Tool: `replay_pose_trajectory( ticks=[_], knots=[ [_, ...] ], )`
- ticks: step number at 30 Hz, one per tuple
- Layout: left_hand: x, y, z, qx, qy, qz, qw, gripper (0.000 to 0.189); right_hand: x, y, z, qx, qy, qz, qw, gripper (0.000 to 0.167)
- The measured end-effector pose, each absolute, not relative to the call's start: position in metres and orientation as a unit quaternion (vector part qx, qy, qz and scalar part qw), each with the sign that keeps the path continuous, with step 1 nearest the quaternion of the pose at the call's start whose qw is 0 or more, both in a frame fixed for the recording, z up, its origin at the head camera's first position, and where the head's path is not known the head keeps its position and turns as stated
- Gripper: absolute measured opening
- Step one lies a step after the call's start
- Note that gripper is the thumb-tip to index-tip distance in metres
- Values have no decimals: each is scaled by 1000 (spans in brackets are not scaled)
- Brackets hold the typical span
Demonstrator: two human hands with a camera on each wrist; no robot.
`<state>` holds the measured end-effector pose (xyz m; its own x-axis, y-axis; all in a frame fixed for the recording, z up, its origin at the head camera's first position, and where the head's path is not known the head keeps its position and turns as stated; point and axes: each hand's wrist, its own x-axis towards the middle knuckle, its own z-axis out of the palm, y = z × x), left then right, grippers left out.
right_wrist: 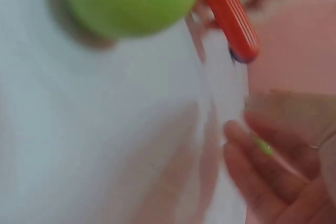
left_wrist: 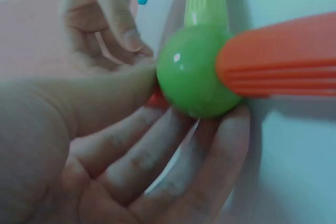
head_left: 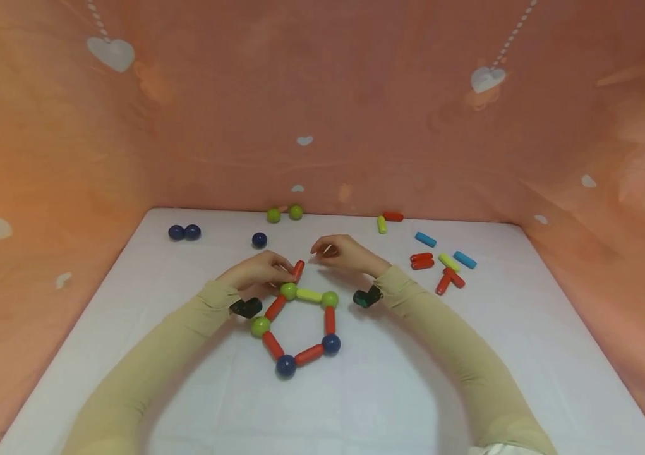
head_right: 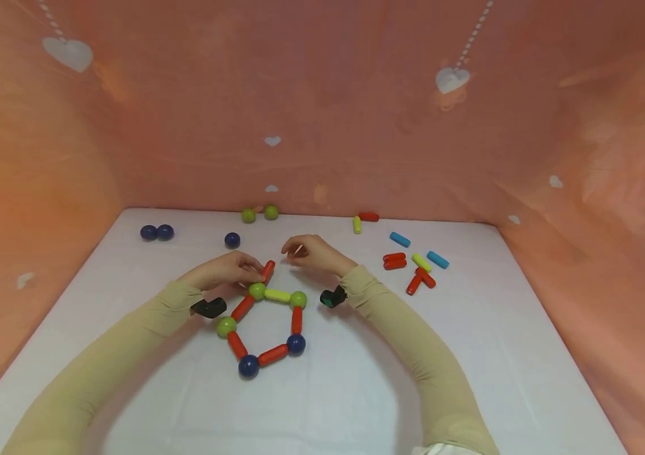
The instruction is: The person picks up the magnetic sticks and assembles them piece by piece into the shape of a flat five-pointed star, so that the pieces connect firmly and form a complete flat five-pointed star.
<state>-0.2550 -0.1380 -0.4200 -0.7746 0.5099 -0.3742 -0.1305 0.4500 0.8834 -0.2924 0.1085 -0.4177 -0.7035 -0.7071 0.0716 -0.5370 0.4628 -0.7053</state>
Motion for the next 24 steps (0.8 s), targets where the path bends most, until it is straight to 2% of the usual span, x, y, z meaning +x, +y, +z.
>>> replay_pose_trajectory(
  ticks=[4,8,14,19,24],
  knots=[
    [-241,-160,-422,84,796,528,283,39,-300,111,-417,-353,856,-348,147,29],
    [-229,-181,-426,50,775,570,269,43,-310,110,-418,-317,874,-335,152,31],
    [-225,-197,-434,18,706,645,292,42,-332,97,-420,-275,877,-373,131,46],
    [-228,-198,-435,58,729,620,283,39,-354,81,-423,-292,853,-422,91,60],
    [-229,-201,-433,86,766,576,273,38,-369,61,-422,-284,863,-412,74,62]
  ],
)
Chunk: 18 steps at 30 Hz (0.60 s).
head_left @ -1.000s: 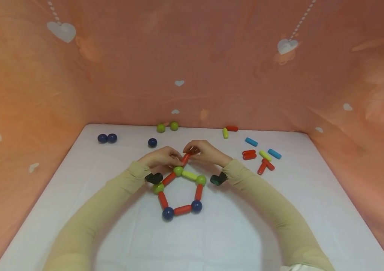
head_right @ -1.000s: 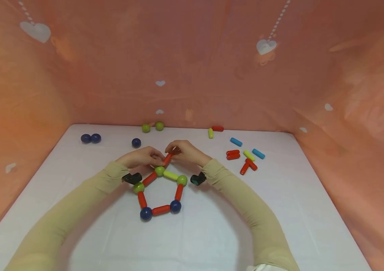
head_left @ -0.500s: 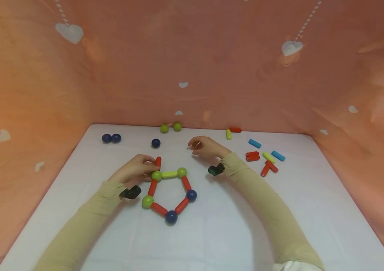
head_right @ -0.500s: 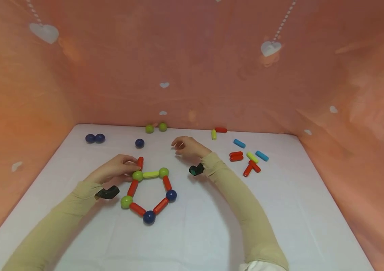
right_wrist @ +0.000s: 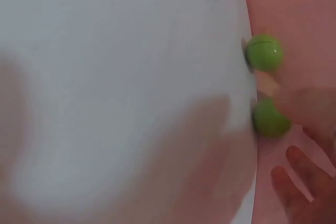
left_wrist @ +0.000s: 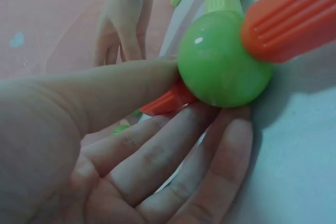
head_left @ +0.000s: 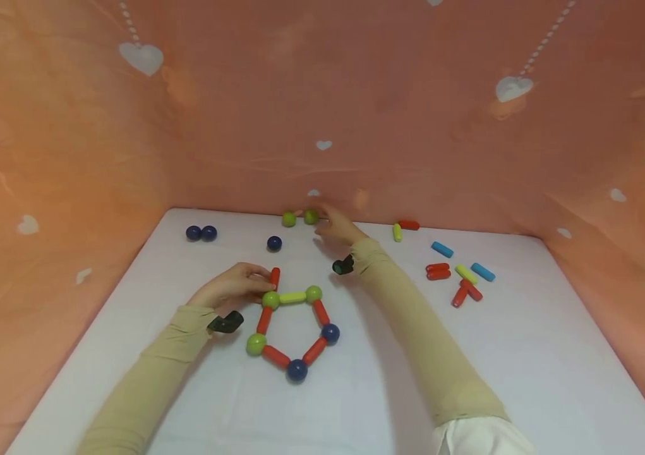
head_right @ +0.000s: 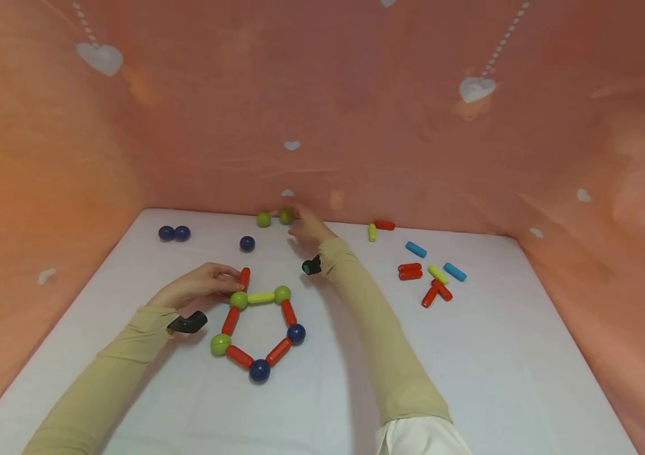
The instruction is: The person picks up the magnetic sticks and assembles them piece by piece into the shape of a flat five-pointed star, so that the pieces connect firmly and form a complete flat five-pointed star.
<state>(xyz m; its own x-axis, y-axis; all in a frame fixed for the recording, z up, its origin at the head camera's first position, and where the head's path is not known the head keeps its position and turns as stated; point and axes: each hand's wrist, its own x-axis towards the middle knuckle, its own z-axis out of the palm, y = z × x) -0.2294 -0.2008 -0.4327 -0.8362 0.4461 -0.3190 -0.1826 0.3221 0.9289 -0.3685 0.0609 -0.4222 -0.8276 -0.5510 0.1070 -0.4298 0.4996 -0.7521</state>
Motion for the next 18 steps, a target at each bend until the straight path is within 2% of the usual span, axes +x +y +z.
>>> replay_pose_trajectory(
  ticks=[6,12,18],
  knots=[
    [-229,-199,-431,87,767,571,278,39,-379,42,-427,-296,896,-329,46,48],
    [-229,-192,-434,88,759,583,277,42,-373,45,-434,-308,909,-282,11,34],
    [-229,-188,-433,99,769,574,263,42,-348,53,-432,-270,885,-372,70,30]
  ],
)
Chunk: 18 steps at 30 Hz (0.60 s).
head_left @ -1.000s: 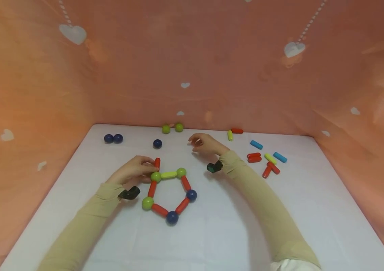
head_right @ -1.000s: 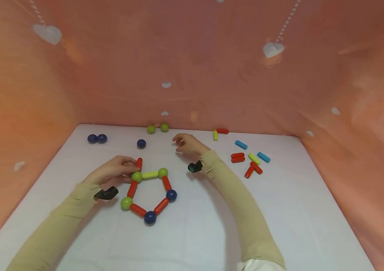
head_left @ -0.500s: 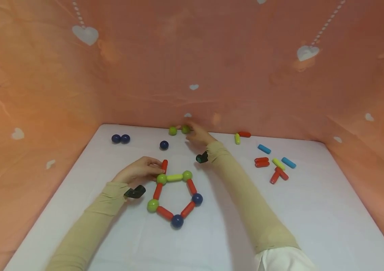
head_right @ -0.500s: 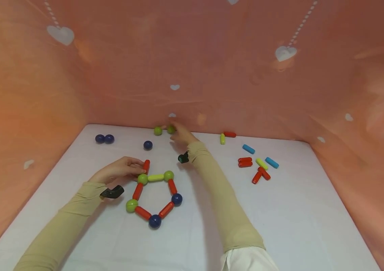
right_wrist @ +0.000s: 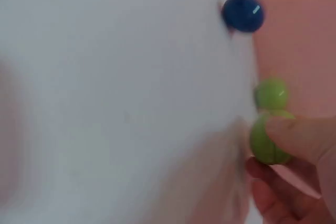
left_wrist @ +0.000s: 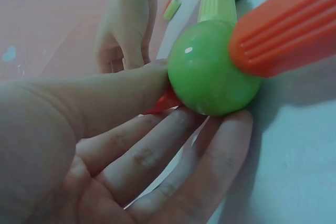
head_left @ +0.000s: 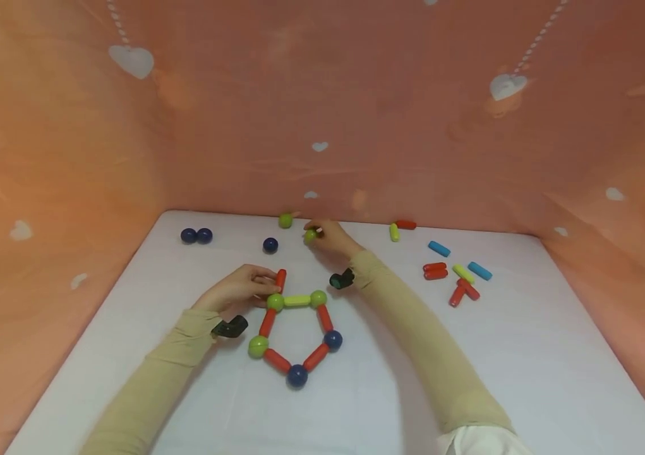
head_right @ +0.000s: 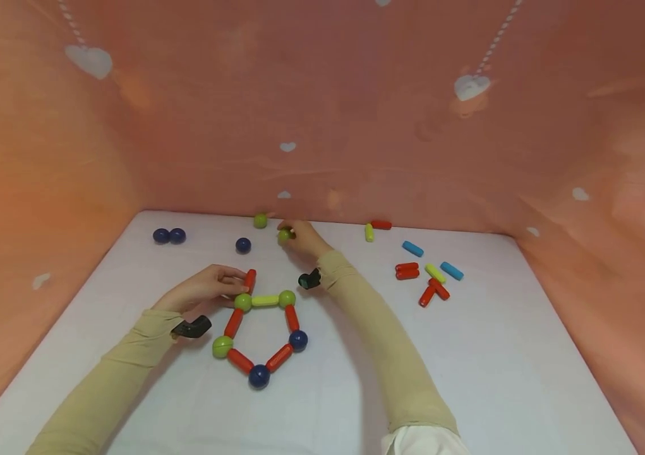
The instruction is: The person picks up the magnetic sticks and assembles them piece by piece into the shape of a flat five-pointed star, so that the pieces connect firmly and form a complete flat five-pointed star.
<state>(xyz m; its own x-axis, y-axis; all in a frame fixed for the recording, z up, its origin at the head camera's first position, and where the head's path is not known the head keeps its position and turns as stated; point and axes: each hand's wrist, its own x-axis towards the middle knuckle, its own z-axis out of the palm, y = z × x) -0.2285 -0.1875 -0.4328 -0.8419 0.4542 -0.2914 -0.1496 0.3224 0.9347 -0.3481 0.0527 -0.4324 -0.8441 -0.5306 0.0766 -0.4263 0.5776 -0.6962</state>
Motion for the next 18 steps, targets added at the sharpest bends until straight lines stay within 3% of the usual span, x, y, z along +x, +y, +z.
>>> replay_pose_trajectory(
  ticks=[9,18],
  knots=[
    [-240,-169,-433,109,770,568,269,38,-317,66,-426,-298,825,-445,181,30],
    [-243,-160,-432,122,778,554,269,37,-297,63,-427,-306,801,-469,212,30]
  ],
)
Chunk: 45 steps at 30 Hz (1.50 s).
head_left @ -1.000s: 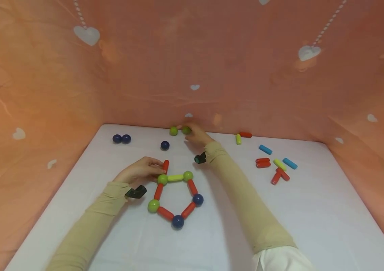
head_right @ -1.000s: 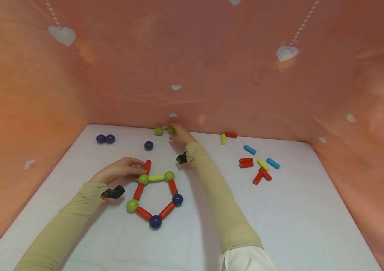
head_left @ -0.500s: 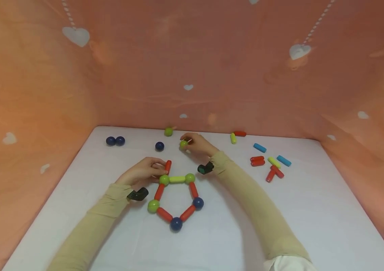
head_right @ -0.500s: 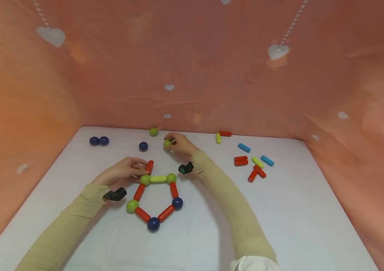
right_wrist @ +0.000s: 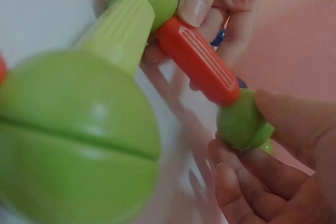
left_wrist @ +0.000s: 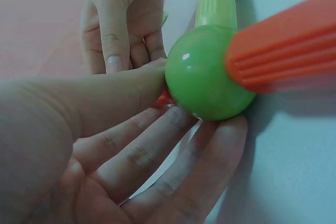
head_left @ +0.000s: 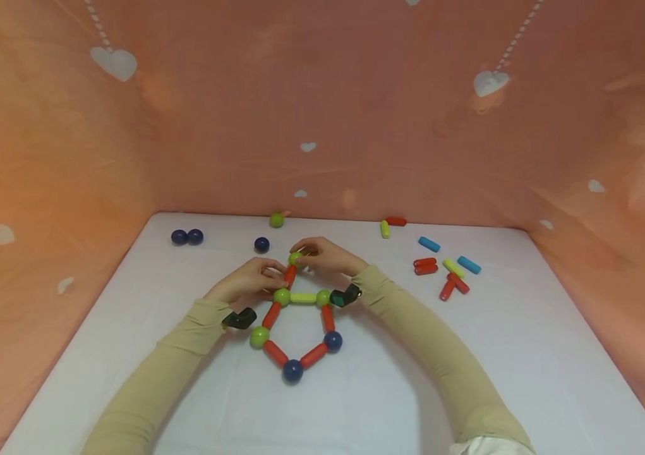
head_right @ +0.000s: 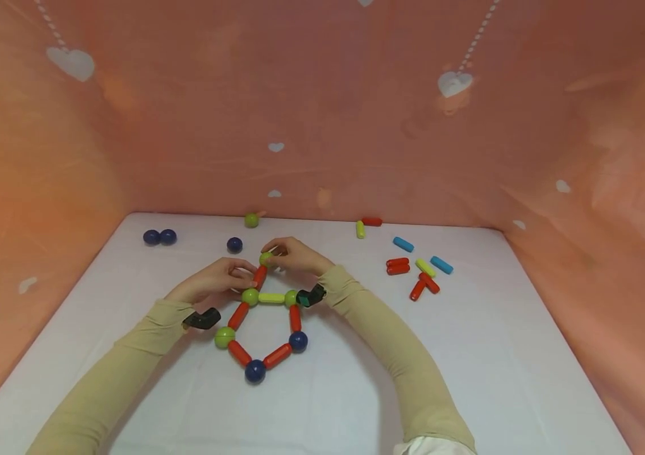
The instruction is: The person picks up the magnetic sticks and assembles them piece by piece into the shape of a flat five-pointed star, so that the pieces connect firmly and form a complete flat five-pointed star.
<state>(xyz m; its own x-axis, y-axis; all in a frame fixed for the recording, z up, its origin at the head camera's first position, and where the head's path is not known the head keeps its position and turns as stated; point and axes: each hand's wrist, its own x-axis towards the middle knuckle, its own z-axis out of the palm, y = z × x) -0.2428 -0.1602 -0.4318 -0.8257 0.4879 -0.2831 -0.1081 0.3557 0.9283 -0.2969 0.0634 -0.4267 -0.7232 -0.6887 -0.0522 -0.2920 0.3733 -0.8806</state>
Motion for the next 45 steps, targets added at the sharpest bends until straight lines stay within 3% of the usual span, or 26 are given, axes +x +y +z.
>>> replay_pose_trajectory(
  ticks=[7,15,22,26,32,39,45],
  knots=[
    [-259,-153,-428,115,806,519,259,46,-295,66,-427,-293,801,-479,207,30],
    [-274,-148,-426,46,685,645,336,47,-298,74,-423,-286,803,-481,206,31],
    [-273,-142,-426,42,698,626,345,45,-316,137,-401,-170,869,-463,35,31],
    [-277,-141,-424,38,704,619,346,44,-325,176,-400,-103,890,-445,-14,29],
    [-285,-138,-425,30,689,633,353,45,-331,200,-412,-41,911,-409,-32,22],
    [-288,-130,-427,10,700,625,347,45,-339,200,-424,-20,930,-366,-33,32],
    [-294,-120,-429,1,693,635,342,42,-342,195,-429,-4,932,-361,-39,30]
  ],
)
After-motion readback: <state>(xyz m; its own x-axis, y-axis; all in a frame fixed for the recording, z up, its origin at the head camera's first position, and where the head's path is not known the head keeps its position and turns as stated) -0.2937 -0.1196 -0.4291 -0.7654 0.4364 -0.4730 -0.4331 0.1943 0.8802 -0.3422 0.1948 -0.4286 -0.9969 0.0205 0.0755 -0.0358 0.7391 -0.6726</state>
